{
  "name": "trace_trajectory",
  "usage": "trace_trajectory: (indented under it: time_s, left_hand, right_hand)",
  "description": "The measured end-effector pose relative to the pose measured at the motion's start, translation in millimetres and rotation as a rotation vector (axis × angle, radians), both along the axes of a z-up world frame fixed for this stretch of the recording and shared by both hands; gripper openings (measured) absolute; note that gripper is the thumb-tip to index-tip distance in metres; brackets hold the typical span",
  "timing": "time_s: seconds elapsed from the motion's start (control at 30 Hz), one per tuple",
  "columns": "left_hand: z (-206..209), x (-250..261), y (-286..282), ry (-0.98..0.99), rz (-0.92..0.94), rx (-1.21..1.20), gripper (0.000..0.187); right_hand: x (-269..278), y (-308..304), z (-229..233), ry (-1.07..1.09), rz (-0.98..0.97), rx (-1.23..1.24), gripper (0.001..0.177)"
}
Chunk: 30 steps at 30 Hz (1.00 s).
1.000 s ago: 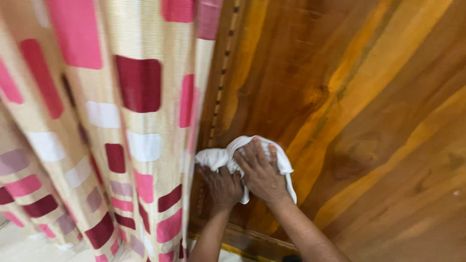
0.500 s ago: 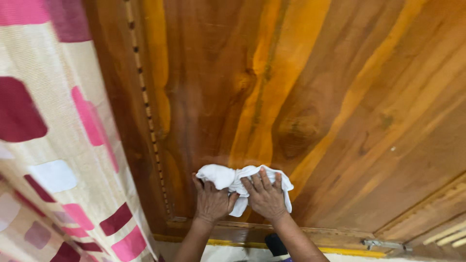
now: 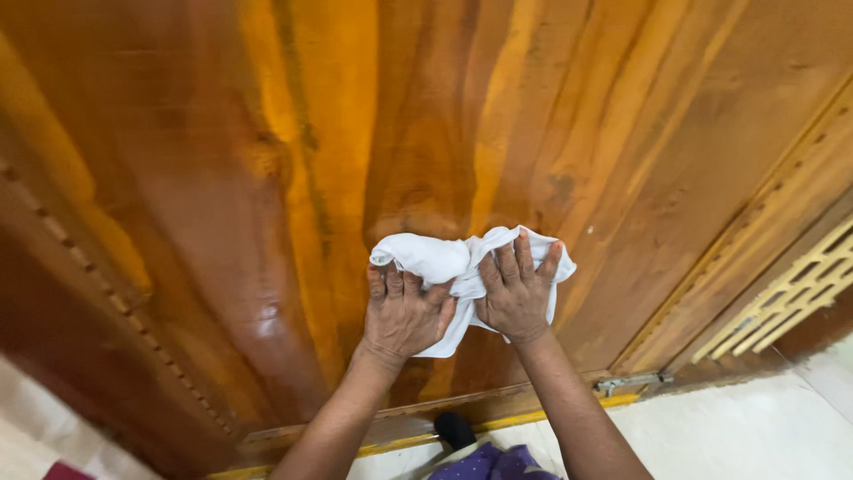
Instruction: The person wipes down a wooden door using a white cloth, cleaning both the main surface and the hardware.
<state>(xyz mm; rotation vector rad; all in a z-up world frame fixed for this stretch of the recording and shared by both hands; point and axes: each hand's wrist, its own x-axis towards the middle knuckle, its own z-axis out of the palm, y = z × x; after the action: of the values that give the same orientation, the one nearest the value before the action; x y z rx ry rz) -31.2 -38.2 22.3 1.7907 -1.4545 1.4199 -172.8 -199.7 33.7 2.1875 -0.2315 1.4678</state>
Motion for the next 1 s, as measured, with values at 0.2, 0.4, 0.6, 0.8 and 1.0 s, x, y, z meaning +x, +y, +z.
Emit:
trace_trajectory:
  time_s: [0.2,0.4,0.6,0.8,1.0]
  left_hand:
    - [-15,-42,-37,0.025,-0.034,0.076,0.055]
    - [-92,-69,-62,-0.008,-0.120,0.319,0.047]
    - [-133,-98,-99,0.014,-0.157,0.519,0.050]
    - [-99,-128,-148,-0.013,-0.200,0.550,0.050]
    - [-51,-163,-211,-0.142,-0.229,0.384,0.047]
  right_hand:
    - [-36,-48,-34,-0.022,0.039,0.013,0.043]
    - [-74,-84,-134,0.007,0.033,0.149,0.033]
    - [-100,-99,-195,-0.093,0.000,0.306,0.040]
    - [-107,-121,-156,-0.311,-0.020,0.510,0.062]
    - [-138,-175,-94,-0.402,-0.040,0.430,0.062]
